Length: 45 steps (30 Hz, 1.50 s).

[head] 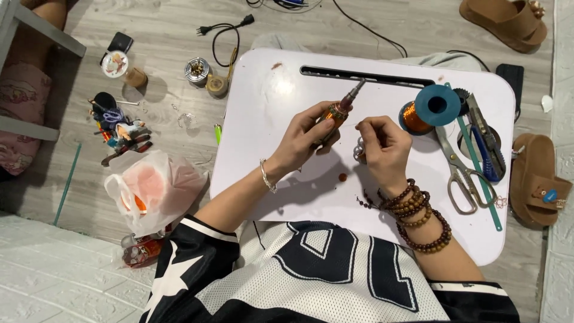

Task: A person uses a small metal tool to adjust and repair the copper windings on an electric motor rotor.

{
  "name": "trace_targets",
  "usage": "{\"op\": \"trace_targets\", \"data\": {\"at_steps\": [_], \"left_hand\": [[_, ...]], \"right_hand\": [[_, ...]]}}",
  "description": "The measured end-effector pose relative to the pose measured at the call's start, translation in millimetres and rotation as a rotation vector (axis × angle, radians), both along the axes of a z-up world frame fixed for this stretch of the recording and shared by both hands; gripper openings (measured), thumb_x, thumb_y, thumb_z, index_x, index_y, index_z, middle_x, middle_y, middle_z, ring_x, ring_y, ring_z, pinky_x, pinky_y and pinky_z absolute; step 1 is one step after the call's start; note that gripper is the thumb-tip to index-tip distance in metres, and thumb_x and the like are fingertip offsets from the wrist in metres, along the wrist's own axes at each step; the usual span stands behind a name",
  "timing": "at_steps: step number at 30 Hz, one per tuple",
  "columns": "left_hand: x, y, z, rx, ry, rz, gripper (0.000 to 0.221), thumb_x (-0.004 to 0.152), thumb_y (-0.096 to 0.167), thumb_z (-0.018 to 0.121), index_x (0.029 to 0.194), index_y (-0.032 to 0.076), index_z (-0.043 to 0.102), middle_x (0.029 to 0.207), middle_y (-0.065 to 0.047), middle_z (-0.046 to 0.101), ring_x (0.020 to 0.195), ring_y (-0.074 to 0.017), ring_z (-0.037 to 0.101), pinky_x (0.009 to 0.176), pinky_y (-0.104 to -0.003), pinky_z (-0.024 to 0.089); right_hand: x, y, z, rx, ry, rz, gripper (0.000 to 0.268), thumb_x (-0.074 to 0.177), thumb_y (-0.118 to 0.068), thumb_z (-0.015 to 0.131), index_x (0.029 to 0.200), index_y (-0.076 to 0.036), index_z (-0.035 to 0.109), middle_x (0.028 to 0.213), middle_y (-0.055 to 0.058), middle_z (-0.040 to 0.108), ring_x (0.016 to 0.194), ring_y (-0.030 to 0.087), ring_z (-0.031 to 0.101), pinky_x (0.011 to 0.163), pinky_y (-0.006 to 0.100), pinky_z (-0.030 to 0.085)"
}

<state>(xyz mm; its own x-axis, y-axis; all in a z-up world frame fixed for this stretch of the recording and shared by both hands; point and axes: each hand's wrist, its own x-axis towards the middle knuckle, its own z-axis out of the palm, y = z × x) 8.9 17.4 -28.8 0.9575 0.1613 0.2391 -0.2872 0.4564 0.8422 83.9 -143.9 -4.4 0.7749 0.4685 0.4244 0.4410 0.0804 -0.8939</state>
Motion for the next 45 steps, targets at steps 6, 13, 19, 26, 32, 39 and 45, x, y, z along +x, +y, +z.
{"op": "trace_targets", "data": {"at_steps": [6,13,19,26,32,39,45], "left_hand": [[-5.5,-5.4,18.7,0.129,0.012,0.076,0.041,0.109,0.023,0.041,0.142,0.000,0.049,0.087,-0.013,0.061,0.073,-0.0173,0.064,0.051,-0.026,0.054],[-6.5,-4.2,10.2,0.083,0.041,0.007,0.050,0.108,0.032,0.041,0.149,0.003,0.037,0.107,-0.013,0.052,0.075,-0.0115,0.049,0.045,-0.023,0.042],[-6.1,-6.3,1.8,0.062,0.038,0.002,0.045,0.109,0.031,0.036,0.145,0.004,0.042,0.099,-0.011,0.052,0.067,-0.0088,0.045,0.038,-0.020,0.037],[-4.1,-5.7,-2.3,0.014,0.034,-0.032,0.054,0.104,0.035,0.048,0.145,0.001,0.042,0.097,-0.014,0.052,0.062,-0.0083,0.044,0.034,-0.020,0.035],[-6.6,-6.2,5.4,0.088,0.031,-0.017,0.045,0.107,0.030,0.043,0.141,0.002,0.047,0.086,-0.009,0.052,0.052,-0.0056,0.041,0.032,-0.020,0.032],[-7.4,-4.7,5.9,0.065,0.074,-0.022,0.048,0.100,0.029,0.058,0.138,0.000,0.048,0.081,-0.009,0.052,0.047,-0.0046,0.037,0.029,-0.020,0.029],[-5.9,-5.1,0.4,0.057,0.057,0.008,0.043,0.102,0.023,0.056,0.138,0.000,0.052,0.075,-0.007,0.053,0.050,-0.0071,0.044,0.035,-0.020,0.034]], "right_hand": [[-1.3,-0.2,-1.4,-0.001,-0.017,0.002,0.015,0.102,-0.005,0.063,0.090,0.001,0.070,0.051,0.006,0.050,0.048,0.005,0.044,0.047,0.020,0.036],[-0.6,-1.2,-0.4,-0.002,-0.007,0.007,0.016,0.103,-0.003,0.062,0.090,0.001,0.070,0.053,0.006,0.052,0.050,0.005,0.045,0.048,0.020,0.036],[-2.7,-0.1,-1.3,0.017,0.006,0.031,0.017,0.104,-0.004,0.063,0.089,0.002,0.069,0.050,0.006,0.051,0.045,0.009,0.048,0.046,0.020,0.036],[-7.3,1.5,3.3,0.027,0.008,0.030,0.017,0.104,-0.004,0.063,0.089,0.002,0.069,0.050,0.006,0.049,0.046,0.007,0.043,0.046,0.020,0.034],[-9.1,1.4,0.8,0.047,0.008,0.056,0.017,0.103,-0.003,0.063,0.088,0.002,0.068,0.049,0.006,0.050,0.045,0.009,0.046,0.045,0.021,0.036],[-9.7,2.6,-0.5,0.047,-0.003,0.062,0.018,0.104,-0.004,0.062,0.088,0.003,0.068,0.048,0.007,0.050,0.043,0.009,0.045,0.044,0.021,0.036],[-8.5,4.3,-1.8,0.062,-0.016,0.052,0.017,0.104,-0.006,0.064,0.088,0.002,0.067,0.048,0.007,0.050,0.044,0.009,0.045,0.044,0.021,0.034]]}}
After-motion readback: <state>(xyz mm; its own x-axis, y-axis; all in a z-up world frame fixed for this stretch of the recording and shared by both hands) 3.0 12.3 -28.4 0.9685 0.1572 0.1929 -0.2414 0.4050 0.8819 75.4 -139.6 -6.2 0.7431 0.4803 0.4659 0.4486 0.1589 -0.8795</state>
